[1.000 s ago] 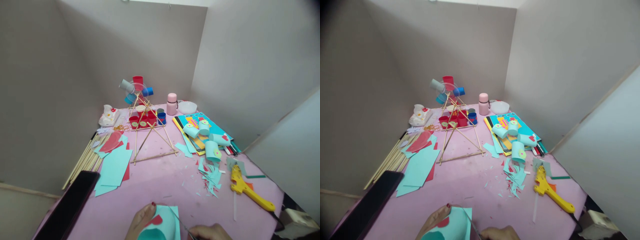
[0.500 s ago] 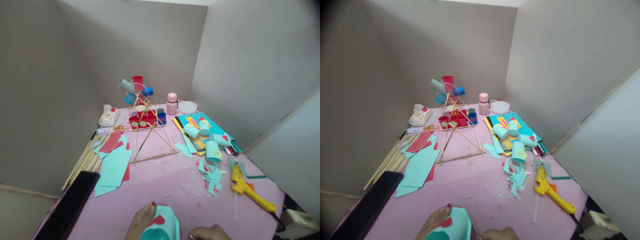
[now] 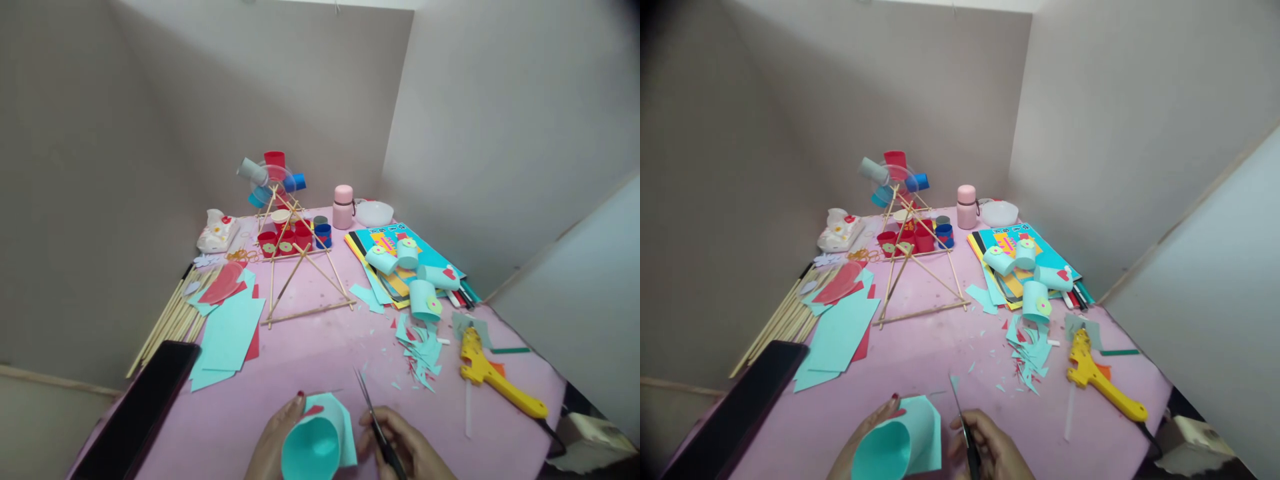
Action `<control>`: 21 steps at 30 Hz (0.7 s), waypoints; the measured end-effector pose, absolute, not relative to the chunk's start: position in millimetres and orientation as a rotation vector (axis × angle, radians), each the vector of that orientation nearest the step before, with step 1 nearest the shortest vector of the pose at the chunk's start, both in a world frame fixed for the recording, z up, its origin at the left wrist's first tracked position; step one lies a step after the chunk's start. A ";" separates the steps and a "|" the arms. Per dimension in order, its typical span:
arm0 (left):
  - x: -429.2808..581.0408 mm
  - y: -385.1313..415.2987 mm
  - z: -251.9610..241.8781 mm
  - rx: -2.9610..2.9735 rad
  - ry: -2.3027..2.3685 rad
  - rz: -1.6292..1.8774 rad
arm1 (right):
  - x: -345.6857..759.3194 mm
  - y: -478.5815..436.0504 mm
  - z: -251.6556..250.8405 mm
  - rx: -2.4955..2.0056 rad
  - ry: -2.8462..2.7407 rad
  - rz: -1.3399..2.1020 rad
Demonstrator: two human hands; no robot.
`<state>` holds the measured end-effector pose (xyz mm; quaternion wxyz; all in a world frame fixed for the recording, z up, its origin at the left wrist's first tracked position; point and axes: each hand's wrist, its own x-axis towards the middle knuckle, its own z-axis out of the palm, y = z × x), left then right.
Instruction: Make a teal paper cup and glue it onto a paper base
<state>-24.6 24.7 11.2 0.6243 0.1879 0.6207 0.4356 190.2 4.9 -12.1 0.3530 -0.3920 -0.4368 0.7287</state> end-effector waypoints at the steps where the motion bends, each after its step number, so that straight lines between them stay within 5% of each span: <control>1: -21.3 23.5 13.0 0.448 1.401 0.992 | 186.1 7.3 -10.2 -1.010 -1.122 1.827; 21: 3.0 17.6 24.2 0.362 0.943 0.924 | 166.3 13.2 -6.0 -1.145 -0.801 1.684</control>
